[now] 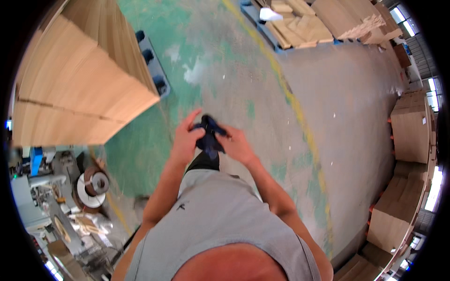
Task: The person removes a roll of edge banding from a rotating platform, secures the loose end using adhesive tape from a dispenser, and places it on a stack of rolls near a woodworking machine.
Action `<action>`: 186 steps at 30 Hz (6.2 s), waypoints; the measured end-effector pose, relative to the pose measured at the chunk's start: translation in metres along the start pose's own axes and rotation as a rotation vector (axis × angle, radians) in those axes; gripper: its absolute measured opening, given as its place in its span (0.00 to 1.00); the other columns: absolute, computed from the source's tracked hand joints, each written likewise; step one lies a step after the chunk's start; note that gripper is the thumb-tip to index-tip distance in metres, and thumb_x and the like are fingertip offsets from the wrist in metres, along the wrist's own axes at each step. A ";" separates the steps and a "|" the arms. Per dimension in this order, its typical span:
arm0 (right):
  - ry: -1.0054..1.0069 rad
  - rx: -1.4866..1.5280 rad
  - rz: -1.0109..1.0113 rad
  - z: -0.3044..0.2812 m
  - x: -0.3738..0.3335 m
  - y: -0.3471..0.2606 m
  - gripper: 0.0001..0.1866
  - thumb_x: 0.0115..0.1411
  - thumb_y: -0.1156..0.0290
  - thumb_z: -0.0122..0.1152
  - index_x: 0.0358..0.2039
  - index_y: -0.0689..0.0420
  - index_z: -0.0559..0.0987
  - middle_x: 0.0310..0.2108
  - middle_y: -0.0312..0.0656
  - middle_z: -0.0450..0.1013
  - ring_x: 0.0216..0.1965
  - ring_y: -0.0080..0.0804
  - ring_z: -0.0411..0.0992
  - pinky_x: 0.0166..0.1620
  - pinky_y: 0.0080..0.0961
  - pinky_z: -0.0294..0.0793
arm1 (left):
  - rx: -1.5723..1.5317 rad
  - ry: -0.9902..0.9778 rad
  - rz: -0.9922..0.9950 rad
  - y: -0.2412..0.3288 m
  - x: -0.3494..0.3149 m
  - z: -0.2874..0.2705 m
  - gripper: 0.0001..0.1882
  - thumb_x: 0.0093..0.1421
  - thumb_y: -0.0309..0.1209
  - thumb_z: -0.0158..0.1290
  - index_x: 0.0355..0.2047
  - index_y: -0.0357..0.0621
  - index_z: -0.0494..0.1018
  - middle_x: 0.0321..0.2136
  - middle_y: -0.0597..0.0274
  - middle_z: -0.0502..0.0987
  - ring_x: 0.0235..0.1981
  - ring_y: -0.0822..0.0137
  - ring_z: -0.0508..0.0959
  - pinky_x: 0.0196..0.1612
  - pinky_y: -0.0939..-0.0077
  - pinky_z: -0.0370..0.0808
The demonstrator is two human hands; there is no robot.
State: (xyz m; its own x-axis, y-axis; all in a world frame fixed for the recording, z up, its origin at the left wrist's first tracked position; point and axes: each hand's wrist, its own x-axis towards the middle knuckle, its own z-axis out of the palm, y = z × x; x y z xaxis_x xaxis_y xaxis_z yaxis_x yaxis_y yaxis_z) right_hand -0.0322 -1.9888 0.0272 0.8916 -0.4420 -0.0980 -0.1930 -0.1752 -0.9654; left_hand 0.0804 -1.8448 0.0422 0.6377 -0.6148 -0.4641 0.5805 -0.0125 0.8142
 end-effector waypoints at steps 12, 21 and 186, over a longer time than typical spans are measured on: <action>-0.255 0.088 -0.105 -0.088 0.350 -0.046 0.15 0.60 0.73 0.58 0.48 0.62 0.78 0.36 0.47 0.75 0.35 0.27 0.72 0.39 0.27 0.73 | 0.085 0.097 0.130 0.183 0.296 0.020 0.11 0.55 0.22 0.58 0.39 0.41 0.74 0.33 0.67 0.74 0.32 0.76 0.74 0.36 0.82 0.73; -0.393 0.336 0.307 -0.113 0.581 -0.052 0.16 0.58 0.67 0.65 0.44 0.62 0.79 0.33 0.42 0.75 0.33 0.23 0.73 0.38 0.25 0.74 | -0.282 0.417 0.264 0.284 0.516 0.046 0.08 0.58 0.21 0.58 0.38 0.39 0.73 0.32 0.65 0.74 0.31 0.75 0.75 0.33 0.81 0.73; -3.786 0.010 -0.966 1.677 1.527 -0.555 0.23 0.59 0.65 0.57 0.55 0.56 0.75 0.48 0.51 0.75 0.52 0.46 0.72 0.56 0.36 0.69 | -1.177 2.806 -1.153 1.186 0.943 -1.481 0.08 0.50 0.34 0.60 0.31 0.49 0.82 0.24 0.51 0.80 0.27 0.49 0.81 0.33 0.59 0.78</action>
State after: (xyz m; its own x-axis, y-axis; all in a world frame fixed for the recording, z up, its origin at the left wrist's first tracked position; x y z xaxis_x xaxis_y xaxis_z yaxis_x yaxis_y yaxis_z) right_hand 2.1234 -1.0912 0.0084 -0.9504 -0.3026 0.0718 -0.1612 0.2818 -0.9458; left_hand 2.1198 -1.2711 0.0535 -0.9836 0.1801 -0.0108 0.1499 0.8490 0.5067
